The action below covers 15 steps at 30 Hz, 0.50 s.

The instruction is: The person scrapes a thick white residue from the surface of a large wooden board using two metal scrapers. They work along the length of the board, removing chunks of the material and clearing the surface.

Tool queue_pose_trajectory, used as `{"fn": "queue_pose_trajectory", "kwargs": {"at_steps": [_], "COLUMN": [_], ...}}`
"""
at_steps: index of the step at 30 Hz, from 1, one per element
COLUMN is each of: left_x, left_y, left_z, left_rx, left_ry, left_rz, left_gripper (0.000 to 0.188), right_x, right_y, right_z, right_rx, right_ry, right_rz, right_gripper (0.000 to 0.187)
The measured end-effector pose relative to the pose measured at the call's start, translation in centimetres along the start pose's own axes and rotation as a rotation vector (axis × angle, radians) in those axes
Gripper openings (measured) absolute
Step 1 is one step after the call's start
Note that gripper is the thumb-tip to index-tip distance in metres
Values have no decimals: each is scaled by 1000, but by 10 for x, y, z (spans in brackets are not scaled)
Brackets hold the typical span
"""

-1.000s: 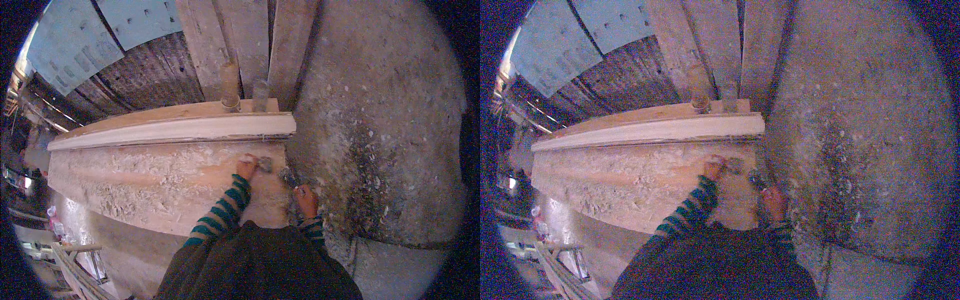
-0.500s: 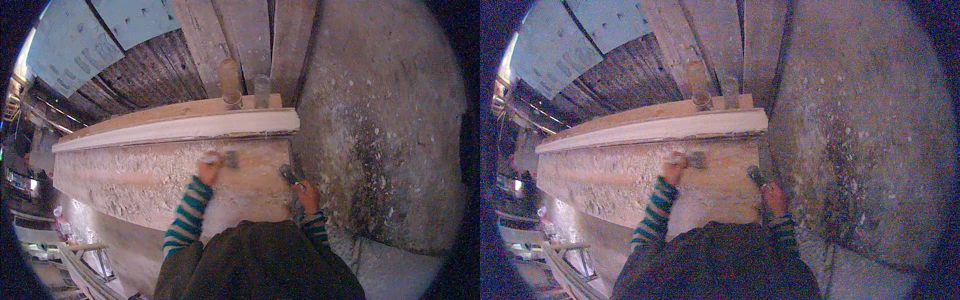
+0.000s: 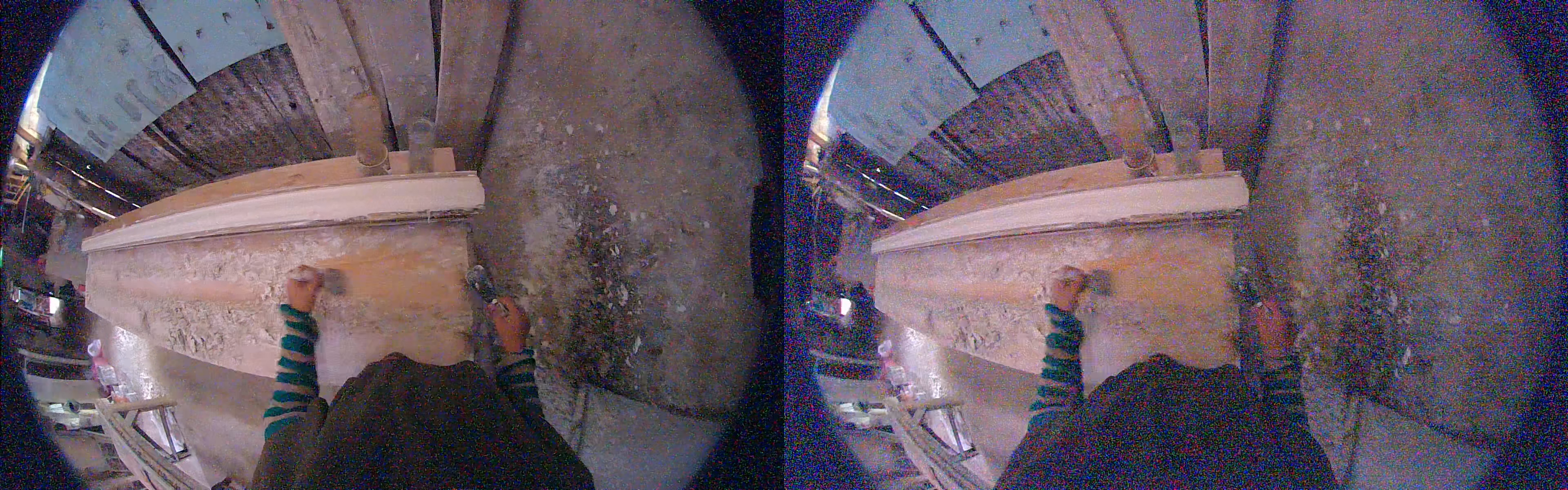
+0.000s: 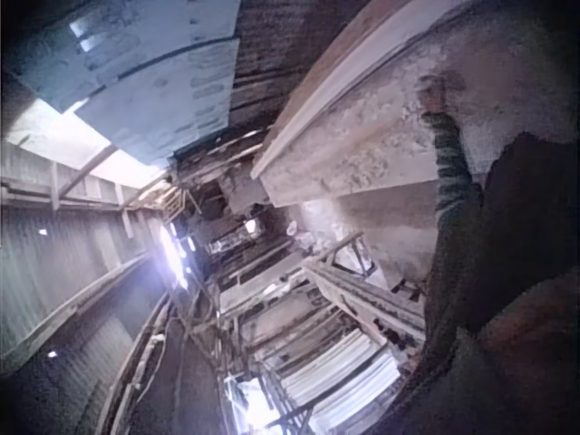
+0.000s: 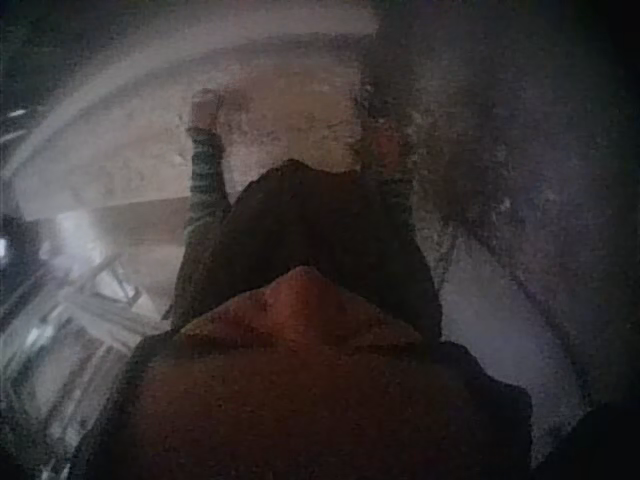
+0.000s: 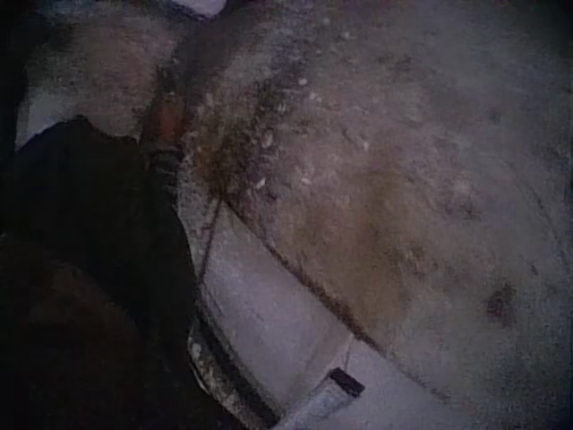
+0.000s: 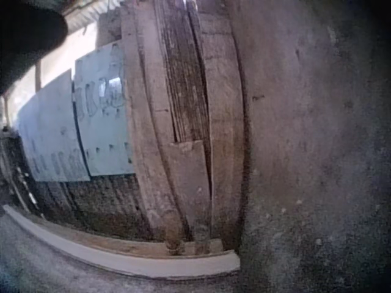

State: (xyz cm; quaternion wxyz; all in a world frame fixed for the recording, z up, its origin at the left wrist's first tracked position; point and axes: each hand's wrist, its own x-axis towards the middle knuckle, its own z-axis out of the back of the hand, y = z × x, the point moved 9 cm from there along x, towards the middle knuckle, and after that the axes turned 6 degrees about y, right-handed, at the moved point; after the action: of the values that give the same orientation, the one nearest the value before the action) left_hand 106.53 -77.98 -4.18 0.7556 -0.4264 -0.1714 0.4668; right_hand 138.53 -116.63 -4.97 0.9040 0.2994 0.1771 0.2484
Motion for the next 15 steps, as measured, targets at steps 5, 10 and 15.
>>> {"fn": "queue_pose_trajectory", "kwargs": {"at_steps": [5,10,15], "left_x": [2,21,10], "left_y": [-24,-45,-116], "left_z": [62,-121,-265], "left_rx": [176,-641,-832], "left_ry": [-243,120,188], "left_rz": [-233,-63,-169], "left_gripper": [3,11,12], "right_x": [3,6,2], "right_y": [9,10,-11], "right_z": [0,-7,-11], "right_rx": [47,96,-77], "right_ry": [-27,-64,-33], "right_rz": [72,92,-89], "right_gripper": [28,28,29]}}
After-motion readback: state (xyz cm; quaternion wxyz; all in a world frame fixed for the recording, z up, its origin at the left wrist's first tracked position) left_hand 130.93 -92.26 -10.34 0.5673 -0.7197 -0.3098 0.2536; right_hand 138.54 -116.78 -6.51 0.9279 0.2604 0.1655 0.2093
